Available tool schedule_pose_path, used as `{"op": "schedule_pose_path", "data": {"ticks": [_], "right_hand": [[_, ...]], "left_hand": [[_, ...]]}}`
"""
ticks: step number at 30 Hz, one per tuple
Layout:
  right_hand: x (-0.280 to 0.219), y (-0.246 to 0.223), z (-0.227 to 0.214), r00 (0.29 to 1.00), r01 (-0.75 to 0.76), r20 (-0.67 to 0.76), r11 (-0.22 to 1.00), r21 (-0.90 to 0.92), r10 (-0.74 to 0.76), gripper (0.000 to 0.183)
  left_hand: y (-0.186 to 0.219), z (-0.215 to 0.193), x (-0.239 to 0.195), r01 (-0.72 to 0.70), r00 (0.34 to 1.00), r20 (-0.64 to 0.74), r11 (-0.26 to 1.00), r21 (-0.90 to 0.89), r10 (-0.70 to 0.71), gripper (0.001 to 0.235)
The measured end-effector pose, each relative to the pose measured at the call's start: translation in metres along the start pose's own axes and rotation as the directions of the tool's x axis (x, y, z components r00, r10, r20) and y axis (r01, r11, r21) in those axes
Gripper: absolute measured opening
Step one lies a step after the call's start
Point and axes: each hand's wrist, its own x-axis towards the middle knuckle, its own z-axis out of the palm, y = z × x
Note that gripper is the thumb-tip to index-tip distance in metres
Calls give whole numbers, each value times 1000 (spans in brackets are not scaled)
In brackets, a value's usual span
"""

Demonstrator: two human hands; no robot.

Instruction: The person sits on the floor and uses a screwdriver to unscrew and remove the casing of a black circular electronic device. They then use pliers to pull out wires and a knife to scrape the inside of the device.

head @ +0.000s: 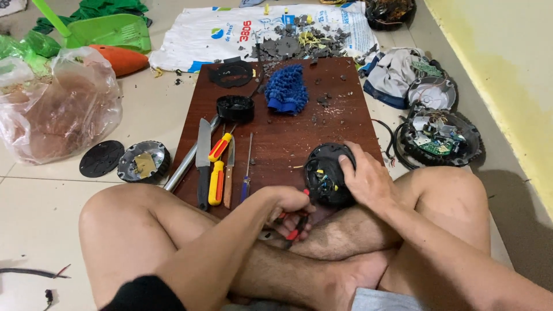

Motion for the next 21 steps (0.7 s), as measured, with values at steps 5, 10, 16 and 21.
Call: {"op": "schedule_pose_path", "data": {"ticks": [5, 10, 16, 21], "right_hand": [[4, 3, 1, 1000, 1, -26, 999, 38, 0, 51], [8, -7, 0, 999, 39, -36, 998, 44, -38, 50], [3, -21, -10, 1000, 20, 5, 999, 40, -20, 49], [5, -29, -21, 983, -119, 142, 993, 13, 116, 97]], "left_hand": [[-32, 9, 15, -10, 995, 92, 951, -310, 40, 27], [-48, 14, 31, -110, 989, 46, 905, -411, 141, 29], [-40, 46, 36, -15, 983, 103, 626, -780, 152, 20], [-36, 61, 16, -22, 996, 39, 682, -731, 75, 25]]}}
